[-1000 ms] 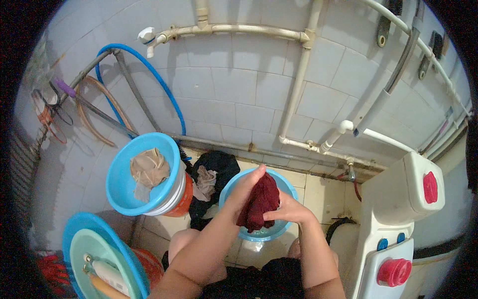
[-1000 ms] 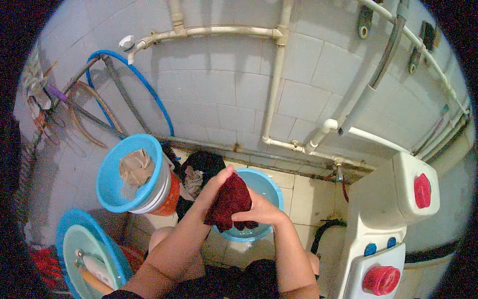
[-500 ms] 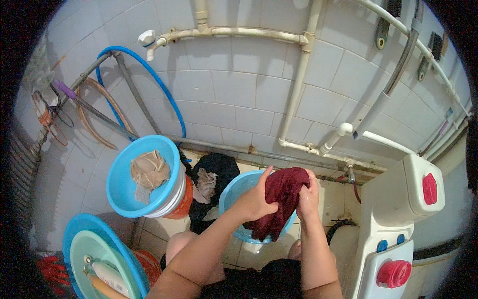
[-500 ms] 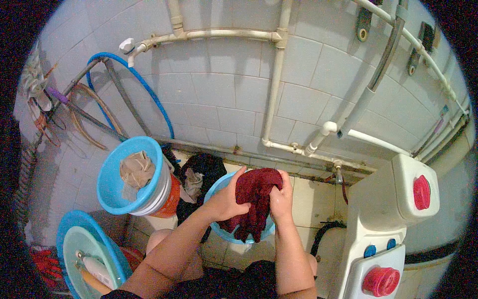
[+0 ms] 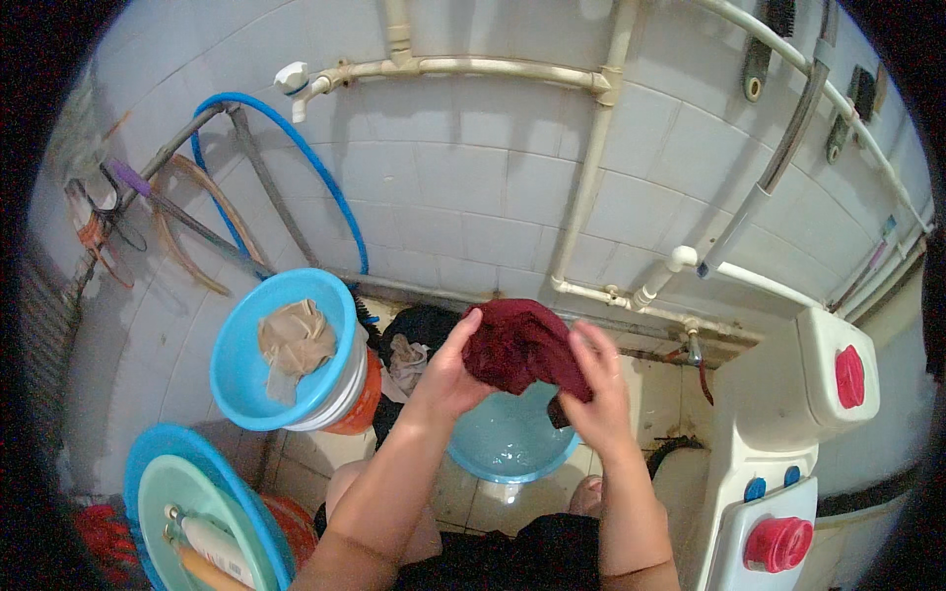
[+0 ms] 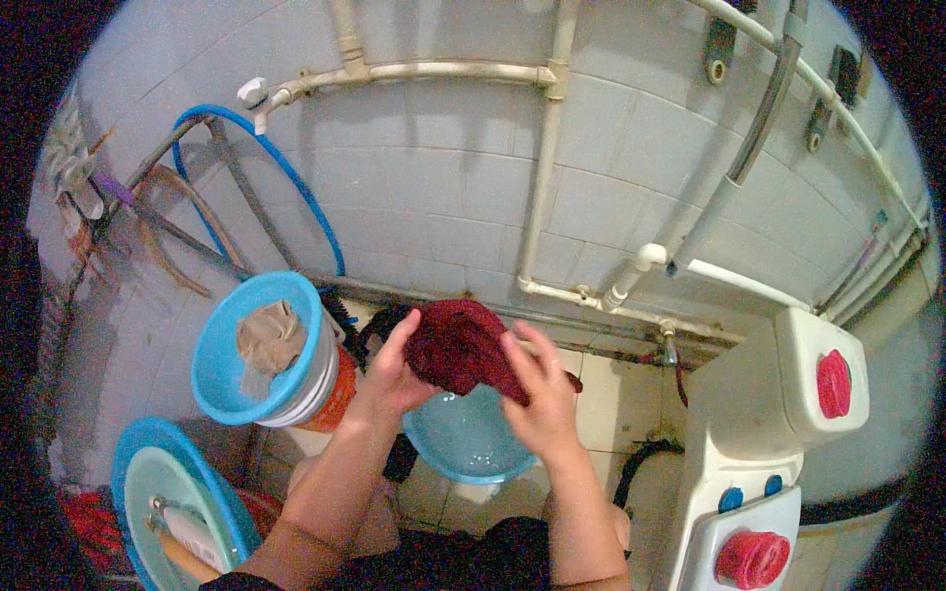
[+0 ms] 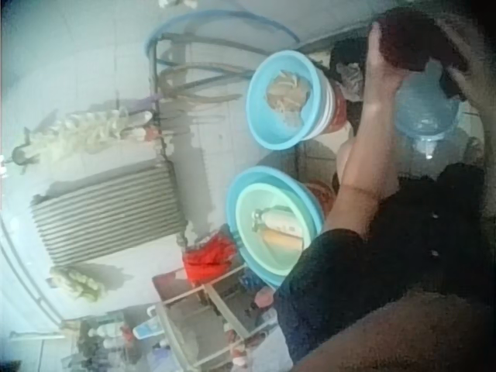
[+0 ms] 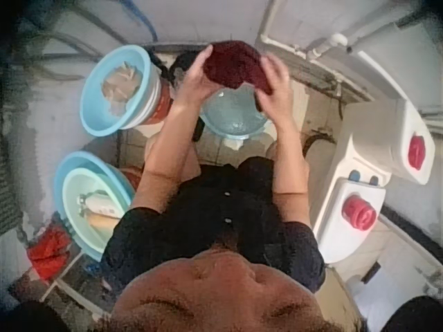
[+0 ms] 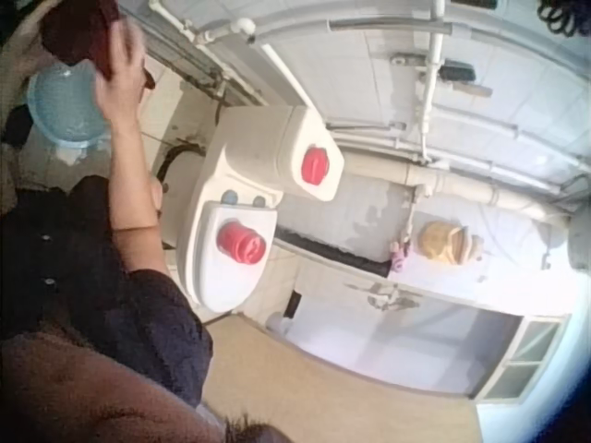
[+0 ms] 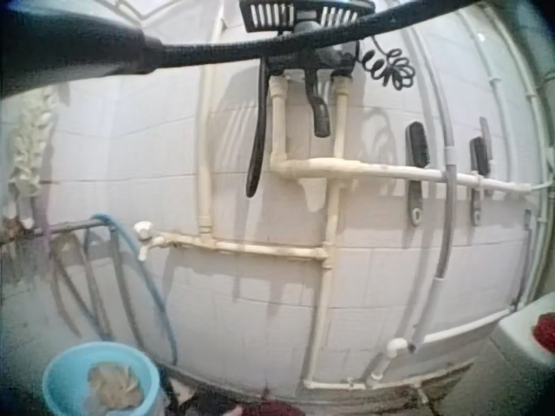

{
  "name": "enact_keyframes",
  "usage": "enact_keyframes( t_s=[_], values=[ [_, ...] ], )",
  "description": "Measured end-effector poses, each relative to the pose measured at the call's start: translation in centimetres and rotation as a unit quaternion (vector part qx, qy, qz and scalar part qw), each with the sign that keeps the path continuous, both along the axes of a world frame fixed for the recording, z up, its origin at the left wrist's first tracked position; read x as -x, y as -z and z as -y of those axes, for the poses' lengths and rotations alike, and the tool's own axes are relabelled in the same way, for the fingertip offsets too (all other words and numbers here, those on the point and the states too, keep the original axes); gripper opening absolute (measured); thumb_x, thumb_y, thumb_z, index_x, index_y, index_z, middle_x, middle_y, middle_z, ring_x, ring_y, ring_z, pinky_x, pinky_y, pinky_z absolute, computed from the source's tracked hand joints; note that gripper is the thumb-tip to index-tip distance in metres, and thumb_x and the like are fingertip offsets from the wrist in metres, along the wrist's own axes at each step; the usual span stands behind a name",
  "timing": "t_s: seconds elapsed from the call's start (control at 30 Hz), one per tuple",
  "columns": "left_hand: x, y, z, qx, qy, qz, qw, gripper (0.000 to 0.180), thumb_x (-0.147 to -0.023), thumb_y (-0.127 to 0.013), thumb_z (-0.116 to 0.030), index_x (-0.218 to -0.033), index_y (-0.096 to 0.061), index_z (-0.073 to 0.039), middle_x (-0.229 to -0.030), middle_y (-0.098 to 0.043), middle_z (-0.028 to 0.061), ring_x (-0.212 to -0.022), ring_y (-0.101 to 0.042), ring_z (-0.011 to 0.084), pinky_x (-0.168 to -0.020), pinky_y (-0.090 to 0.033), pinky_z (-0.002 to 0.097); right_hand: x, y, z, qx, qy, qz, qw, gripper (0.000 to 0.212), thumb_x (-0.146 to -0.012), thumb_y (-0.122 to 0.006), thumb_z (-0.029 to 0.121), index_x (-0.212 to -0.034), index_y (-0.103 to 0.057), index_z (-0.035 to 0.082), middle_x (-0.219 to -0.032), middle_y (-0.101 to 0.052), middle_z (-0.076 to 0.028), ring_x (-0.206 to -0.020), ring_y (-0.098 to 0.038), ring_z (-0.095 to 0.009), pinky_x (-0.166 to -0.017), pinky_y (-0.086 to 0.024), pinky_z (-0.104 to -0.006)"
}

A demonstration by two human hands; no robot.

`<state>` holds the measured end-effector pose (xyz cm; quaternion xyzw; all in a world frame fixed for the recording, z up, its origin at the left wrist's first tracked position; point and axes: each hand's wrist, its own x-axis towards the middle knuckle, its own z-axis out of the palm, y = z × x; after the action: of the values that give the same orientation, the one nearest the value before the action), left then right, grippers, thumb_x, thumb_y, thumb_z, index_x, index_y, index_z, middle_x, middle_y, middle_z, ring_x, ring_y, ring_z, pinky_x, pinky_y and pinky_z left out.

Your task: The person sits on the floor and hand-washes a maroon garment in a blue basin filled with water. They repeatedly scrub, squeeze, and rinse the fabric, occasionally dipping it into the water and wringing it out to remove excess liquid.

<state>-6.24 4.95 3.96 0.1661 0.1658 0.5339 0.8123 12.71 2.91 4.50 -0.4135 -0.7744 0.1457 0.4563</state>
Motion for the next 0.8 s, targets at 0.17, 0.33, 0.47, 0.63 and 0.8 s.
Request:
enact_keyframes(
  t_s=[0.17, 0.33, 0.47, 0.63, 0.8],
  values=[
    [-0.4, 2.2, -0.7, 0.079, -0.049, -0.012, 0.996, 0.034, -0.088, -0.049, -0.029, -0.114, -0.052, -0.009, -0.101, -0.061, 0.0089, -0.091, -0.059, 0.0239, -0.080, -0.048, 0.0418, 2.6, 0.0, 1.8, -0.086, -0.056, 0.121, 0.987, 0.059, -0.067, -0.071, 0.014, -0.122, -0.050, 0.010, -0.107, -0.056, -0.008, -0.090, -0.060, -0.024, -0.069, -0.052, -0.0319],
    [-1.2, 2.5, 0.0, 0.088, -0.092, -0.132, 0.983, 0.028, -0.081, -0.056, -0.027, -0.104, -0.054, -0.011, -0.087, -0.057, 0.0041, -0.077, -0.055, 0.0168, -0.068, -0.047, 0.0315, 5.5, 0.9, 3.1, -0.070, -0.089, 0.061, 0.992, 0.024, -0.070, -0.067, 0.015, -0.093, -0.062, 0.011, -0.080, -0.058, -0.005, -0.068, -0.060, -0.022, -0.053, -0.049, -0.0315],
    [-5.3, 4.6, 2.0, 0.098, -0.132, -0.051, 0.985, 0.019, -0.080, -0.052, -0.020, -0.093, -0.057, -0.008, -0.087, -0.057, 0.0041, -0.075, -0.056, 0.0165, -0.069, -0.049, 0.0325, 4.7, 1.3, 1.3, -0.005, 0.078, -0.021, 0.997, 0.012, -0.073, -0.064, 0.011, -0.063, -0.061, 0.006, -0.060, -0.055, -0.012, -0.052, -0.055, -0.028, -0.049, -0.044, -0.0344],
    [-6.9, 4.9, 4.3, 0.185, -0.110, -0.012, 0.976, 0.022, -0.088, -0.046, -0.025, -0.097, -0.055, -0.007, -0.091, -0.059, 0.0063, -0.083, -0.058, 0.0197, -0.076, -0.048, 0.0364, 4.2, 1.6, 0.2, -0.015, 0.158, -0.007, 0.987, 0.019, -0.075, -0.063, 0.018, -0.059, -0.057, 0.009, -0.062, -0.056, -0.009, -0.055, -0.056, -0.027, -0.048, -0.044, -0.0368],
    [-4.9, 5.8, 3.5, 0.155, -0.072, 0.039, 0.984, 0.023, -0.090, -0.043, -0.026, -0.097, -0.055, -0.008, -0.093, -0.060, 0.0070, -0.083, -0.060, 0.0201, -0.075, -0.050, 0.0353, 5.4, 2.9, 1.3, -0.050, 0.055, -0.013, 0.997, 0.015, -0.071, -0.066, 0.012, -0.061, -0.057, 0.005, -0.061, -0.055, -0.012, -0.054, -0.055, -0.029, -0.050, -0.044, -0.0330]
  ],
)
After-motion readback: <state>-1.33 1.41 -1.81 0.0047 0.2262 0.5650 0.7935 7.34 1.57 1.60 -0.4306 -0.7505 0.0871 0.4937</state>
